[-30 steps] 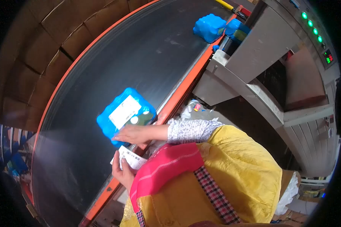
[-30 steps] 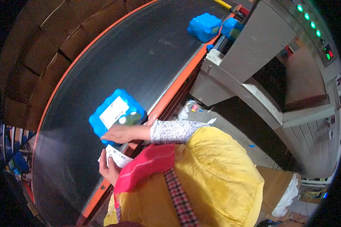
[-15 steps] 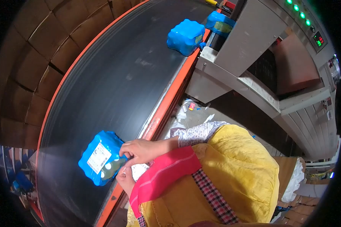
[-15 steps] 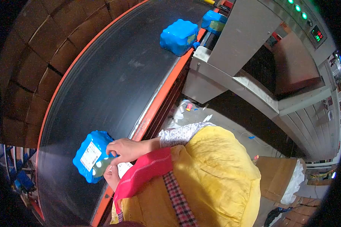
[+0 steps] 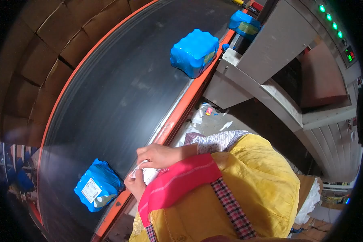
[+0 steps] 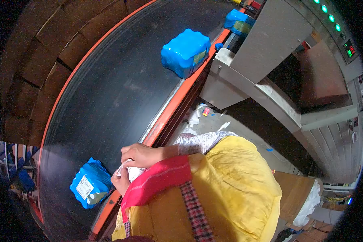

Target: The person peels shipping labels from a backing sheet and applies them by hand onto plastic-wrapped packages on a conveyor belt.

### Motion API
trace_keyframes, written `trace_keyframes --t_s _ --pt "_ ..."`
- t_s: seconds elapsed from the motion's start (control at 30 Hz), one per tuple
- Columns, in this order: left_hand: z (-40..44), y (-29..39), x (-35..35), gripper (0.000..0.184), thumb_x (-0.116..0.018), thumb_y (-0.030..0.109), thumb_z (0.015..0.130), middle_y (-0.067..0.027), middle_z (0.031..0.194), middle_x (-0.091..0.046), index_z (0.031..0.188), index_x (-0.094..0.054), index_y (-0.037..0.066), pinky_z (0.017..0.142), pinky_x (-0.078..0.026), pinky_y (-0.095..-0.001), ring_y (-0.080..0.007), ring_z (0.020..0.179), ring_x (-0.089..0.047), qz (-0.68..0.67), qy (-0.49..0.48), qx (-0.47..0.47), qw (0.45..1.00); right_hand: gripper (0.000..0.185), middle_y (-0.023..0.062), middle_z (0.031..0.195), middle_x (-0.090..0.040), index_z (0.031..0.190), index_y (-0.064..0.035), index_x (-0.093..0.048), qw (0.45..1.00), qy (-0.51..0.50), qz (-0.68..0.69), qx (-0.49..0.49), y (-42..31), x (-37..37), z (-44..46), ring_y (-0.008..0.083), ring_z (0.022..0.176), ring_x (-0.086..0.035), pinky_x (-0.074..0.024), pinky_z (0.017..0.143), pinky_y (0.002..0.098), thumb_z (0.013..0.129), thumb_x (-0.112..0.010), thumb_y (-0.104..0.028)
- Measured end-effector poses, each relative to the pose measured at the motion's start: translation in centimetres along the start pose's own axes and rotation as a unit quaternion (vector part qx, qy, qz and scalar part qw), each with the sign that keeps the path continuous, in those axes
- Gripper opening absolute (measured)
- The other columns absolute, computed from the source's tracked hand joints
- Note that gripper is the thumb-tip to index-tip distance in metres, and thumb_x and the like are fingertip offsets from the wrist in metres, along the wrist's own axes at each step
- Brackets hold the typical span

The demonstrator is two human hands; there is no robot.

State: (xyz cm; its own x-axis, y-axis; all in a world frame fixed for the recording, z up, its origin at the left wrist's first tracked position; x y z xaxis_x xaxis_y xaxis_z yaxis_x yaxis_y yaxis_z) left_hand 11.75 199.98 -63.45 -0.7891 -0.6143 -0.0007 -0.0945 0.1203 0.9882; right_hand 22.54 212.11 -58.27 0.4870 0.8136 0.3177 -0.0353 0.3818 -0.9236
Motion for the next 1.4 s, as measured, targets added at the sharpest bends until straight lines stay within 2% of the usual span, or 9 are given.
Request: trace_keyframes --t_s 0.13,0.2,0.37,0.47,0.73,0.87,1.03,1.2,1.4 --pt "1.5 -2.1 -0.1 0.051 -0.043 0.045 0.093 -0.0069 0.080 -0.059 0.089 -0.057 -0.004 0.058 -0.047 -0.0257 -0.0152 0.066 -0.057 -0.151 0.082 0.028 0.985 0.012 0.0084 0.089 -0.057 0.082 -0.0055 -0.068 0.963 0.143 -0.128 0.190 -0.2 3.3 -0.1 0.0235 0.078 -0.056 -0.0468 0.073 0.0325 0.082 -0.061 -0.016" --pt "3.0 -3.6 0.0 0.057 -0.039 0.052 0.093 -0.0097 0.090 -0.060 0.098 -0.054 -0.003 0.061 -0.050 -0.0264 -0.0183 0.072 -0.060 -0.188 0.145 0.056 0.970 0.011 0.0070 0.087 -0.059 0.088 -0.0069 -0.067 0.980 0.189 -0.048 0.049 3.5 6.7 -0.3 0.0213 0.081 -0.056 -0.0466 0.072 0.0300 0.083 -0.061 -0.015" --pt "5.1 -8.3 1.3 0.025 -0.058 0.012 0.088 -0.0118 0.094 -0.061 0.109 -0.052 -0.001 0.067 -0.049 -0.0261 -0.0154 0.078 -0.060 -0.196 0.233 0.038 0.952 0.021 0.0098 0.077 -0.062 0.095 0.0032 -0.064 0.880 0.464 -0.004 -0.101 11.5 21.5 -2.3 0.0113 0.074 -0.056 -0.0455 0.070 0.0256 0.086 -0.060 -0.015" --pt "5.6 -7.7 0.4 0.038 -0.056 0.003 0.086 -0.0143 0.103 -0.060 0.123 -0.046 0.000 0.073 -0.050 -0.0301 -0.0186 0.083 -0.060 -0.188 0.256 0.011 0.948 0.028 0.0176 0.094 -0.065 0.100 0.0018 -0.063 0.793 0.541 -0.255 -0.112 16.6 29.7 -3.5 0.0295 0.087 -0.063 -0.0477 0.078 0.0348 0.076 -0.066 -0.012" --pt "7.6 -7.8 -0.9 0.042 -0.048 0.005 0.090 -0.0145 0.114 -0.056 0.130 -0.042 -0.004 0.079 -0.049 -0.0288 -0.0175 0.092 -0.060 -0.132 0.250 -0.083 0.956 0.064 0.0202 0.122 -0.052 0.126 0.0044 -0.044 0.669 0.411 -0.601 -0.149 18.7 30.1 -1.1 0.0393 0.120 -0.041 -0.0321 0.100 0.0468 0.073 -0.071 -0.022" --pt "8.5 -9.2 -1.4 0.039 -0.046 -0.001 0.090 -0.0158 0.113 -0.058 0.128 -0.044 -0.007 0.084 -0.046 -0.0286 -0.0172 0.096 -0.059 -0.076 0.246 -0.015 0.966 0.074 0.0284 0.141 -0.027 0.133 0.0083 -0.032 0.862 0.139 -0.462 -0.157 25.8 26.9 1.0 0.0416 0.134 -0.019 -0.0218 0.107 0.0485 0.081 -0.062 -0.036" --pt "8.7 -8.6 -4.4 0.059 -0.048 -0.011 0.079 -0.0177 0.133 -0.045 0.137 -0.033 -0.003 0.092 -0.040 -0.0270 -0.0185 0.113 -0.051 0.060 0.190 -0.086 0.976 0.085 0.0326 0.142 -0.018 0.137 0.0078 -0.026 0.807 0.045 -0.563 -0.174 23.4 19.2 2.7 0.0447 0.135 -0.013 -0.0136 0.111 0.0460 0.085 -0.046 -0.057" --pt "8.3 -8.5 -8.2 0.049 -0.050 -0.004 0.083 -0.0152 0.123 -0.052 0.131 -0.043 -0.003 0.088 -0.041 -0.0274 -0.0167 0.100 -0.053 0.094 0.072 -0.095 0.988 0.068 0.0317 0.140 -0.025 0.132 0.0082 -0.036 0.907 -0.094 -0.408 0.045 19.9 8.7 2.9 0.0433 0.134 -0.018 -0.0185 0.109 0.0471 0.087 -0.052 -0.041" --pt "7.8 -7.7 -11.1 0.076 -0.053 -0.008 0.080 -0.0110 0.106 -0.057 0.145 -0.017 0.009 0.074 -0.046 -0.0247 -0.0141 0.085 -0.056 -0.032 0.002 -0.062 0.998 0.036 0.0151 0.109 -0.061 0.114 -0.0042 -0.060 0.986 -0.162 0.020 -0.016 16.9 7.2 1.2 0.0265 0.095 -0.059 -0.0445 0.084 0.0359 0.081 -0.061 -0.017"
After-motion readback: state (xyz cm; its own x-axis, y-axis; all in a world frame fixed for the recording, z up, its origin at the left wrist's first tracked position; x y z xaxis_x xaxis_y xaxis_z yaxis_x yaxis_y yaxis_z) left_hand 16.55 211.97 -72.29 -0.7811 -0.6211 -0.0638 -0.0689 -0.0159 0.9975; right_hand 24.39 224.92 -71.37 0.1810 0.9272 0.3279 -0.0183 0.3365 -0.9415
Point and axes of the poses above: each hand's wrist, its own z-axis towards the middle knuckle, its own x-axis out of the back of the hand, y = z × x, the point moved 5 cm from there along z, towards the middle knuckle
